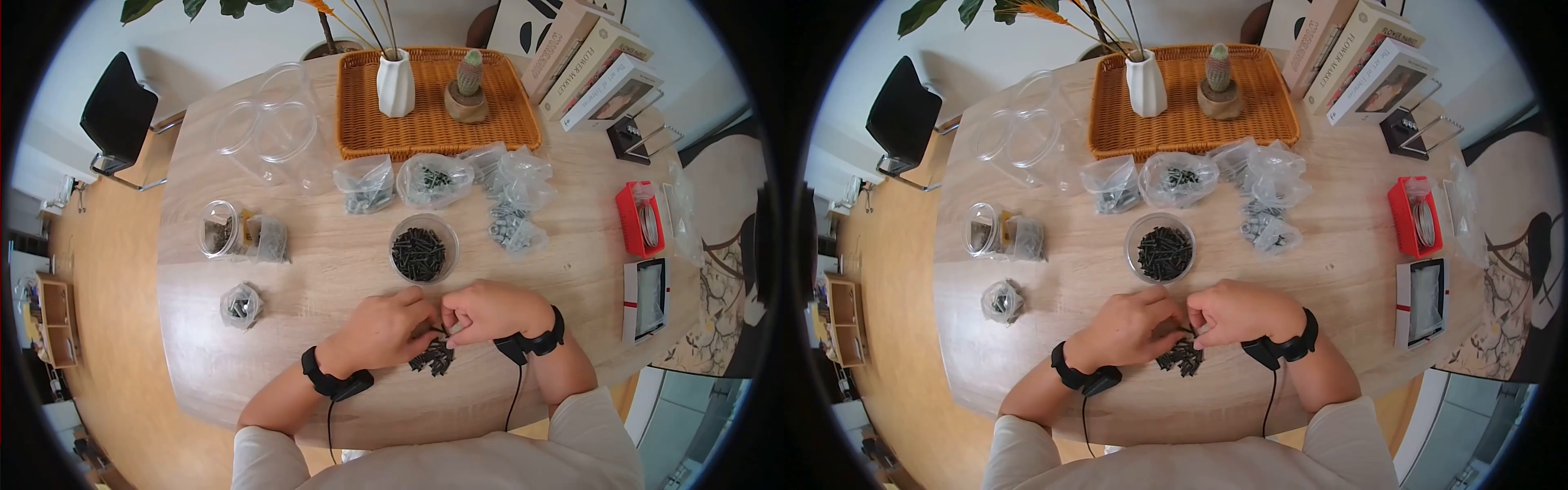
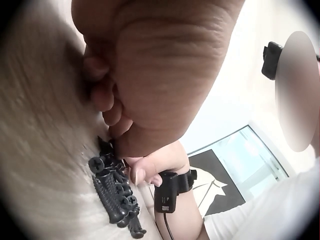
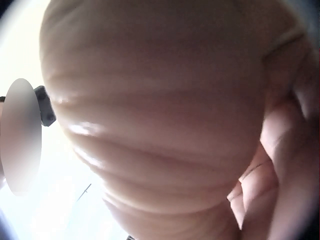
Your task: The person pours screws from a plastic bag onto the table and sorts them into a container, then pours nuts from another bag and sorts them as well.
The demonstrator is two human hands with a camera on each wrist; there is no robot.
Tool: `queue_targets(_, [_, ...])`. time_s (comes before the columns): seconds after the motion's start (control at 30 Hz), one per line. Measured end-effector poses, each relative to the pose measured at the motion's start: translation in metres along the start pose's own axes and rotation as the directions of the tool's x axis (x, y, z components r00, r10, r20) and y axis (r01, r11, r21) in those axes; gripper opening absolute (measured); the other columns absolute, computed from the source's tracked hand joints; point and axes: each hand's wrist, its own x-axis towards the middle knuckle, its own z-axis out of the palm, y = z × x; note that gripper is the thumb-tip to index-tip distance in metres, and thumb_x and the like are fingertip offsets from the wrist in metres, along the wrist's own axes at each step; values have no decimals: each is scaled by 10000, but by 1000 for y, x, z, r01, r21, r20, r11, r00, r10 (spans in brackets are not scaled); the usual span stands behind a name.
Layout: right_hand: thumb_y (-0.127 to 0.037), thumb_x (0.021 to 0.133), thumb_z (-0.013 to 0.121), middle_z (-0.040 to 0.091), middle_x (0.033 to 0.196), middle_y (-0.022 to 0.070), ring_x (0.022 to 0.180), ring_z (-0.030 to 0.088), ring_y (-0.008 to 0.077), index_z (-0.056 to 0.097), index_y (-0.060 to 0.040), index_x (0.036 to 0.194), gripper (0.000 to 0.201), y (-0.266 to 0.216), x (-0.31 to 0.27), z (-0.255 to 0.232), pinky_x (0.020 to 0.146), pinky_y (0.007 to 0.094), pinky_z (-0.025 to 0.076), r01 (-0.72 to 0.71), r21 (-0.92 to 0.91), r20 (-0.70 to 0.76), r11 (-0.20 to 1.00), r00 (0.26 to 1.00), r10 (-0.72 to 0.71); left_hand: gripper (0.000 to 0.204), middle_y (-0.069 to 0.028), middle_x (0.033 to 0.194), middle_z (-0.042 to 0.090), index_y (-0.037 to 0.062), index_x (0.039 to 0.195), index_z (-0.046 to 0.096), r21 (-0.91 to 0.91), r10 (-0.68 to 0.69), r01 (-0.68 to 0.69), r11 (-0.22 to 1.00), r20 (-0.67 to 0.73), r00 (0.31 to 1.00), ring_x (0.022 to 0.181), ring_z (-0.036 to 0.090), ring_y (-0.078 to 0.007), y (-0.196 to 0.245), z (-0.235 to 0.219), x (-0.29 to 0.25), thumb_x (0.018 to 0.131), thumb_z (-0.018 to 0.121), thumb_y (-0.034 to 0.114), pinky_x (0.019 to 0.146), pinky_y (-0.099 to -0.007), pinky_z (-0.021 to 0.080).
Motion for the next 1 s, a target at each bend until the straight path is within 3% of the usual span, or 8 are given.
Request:
queue_targets(0.2, [-236,852,861,756,814,130,742,737,298,742,-47,972,253,-3,2,3,668,418,555,-16,-62,-35,998,999,13,178,-73,945,660,118,999,730,6,18,-18,1000,5,1000,814,707,-326,-1,2,0,875,833,194,701,-450,569])
queue_targets(0.6, [-200,900,822,729,721,101,649,715,246,746,-43,960,184,-9,2,1,612,383,531,-59,57,-15,997,998,60,168,-88,920,657,103,976,725,-71,-7,8,997,17,1000,821,698,-334,-6,1,2,893,840,192,715,-455,556])
queue_targets(0.7, [-186,923,797,720,703,98,619,708,237,740,-38,968,165,-8,2,3,591,370,525,5,20,-45,1000,999,-4,177,-91,929,656,98,977,719,-66,-1,3,998,26,1000,827,692,-339,-10,2,1,895,843,195,722,-457,556])
queue_targets(0.77, [-171,937,776,709,686,99,585,689,235,734,-30,978,152,-16,1,0,575,368,520,-131,93,4,987,991,132,176,-90,931,657,97,980,720,-65,-5,7,998,30,1000,829,692,-339,-9,1,1,896,842,193,724,-456,557])
queue_targets(0.8, [-171,937,776,709,686,99,585,689,235,734,-30,978,152,-16,1,0,575,368,520,-132,93,5,987,991,132,175,-89,934,657,95,982,720,-62,-8,10,998,34,999,831,691,-340,-9,1,1,897,841,190,727,-456,558])
queue_targets(0.9, [-160,941,771,695,668,99,574,682,235,713,-21,973,155,-12,2,3,563,375,512,-112,106,-18,988,993,114,176,-88,937,659,95,994,722,-88,-9,12,996,34,999,839,694,-339,-10,0,1,896,840,180,735,-454,562])
queue_targets(0.97, [-147,931,771,687,664,104,582,692,247,691,-15,960,157,-8,4,6,561,390,508,28,31,-137,999,990,-23,178,-88,937,659,95,1000,722,-96,-6,9,995,30,1000,842,695,-338,-10,1,1,895,841,175,739,-454,564])
queue_targets(1.0, [-147,931,771,687,664,104,582,692,247,691,-15,960,157,-8,5,7,561,390,508,27,32,-136,999,990,-22,180,-87,936,660,95,1007,723,-104,-3,6,995,26,1000,845,696,-336,-11,1,1,894,841,170,742,-453,566])
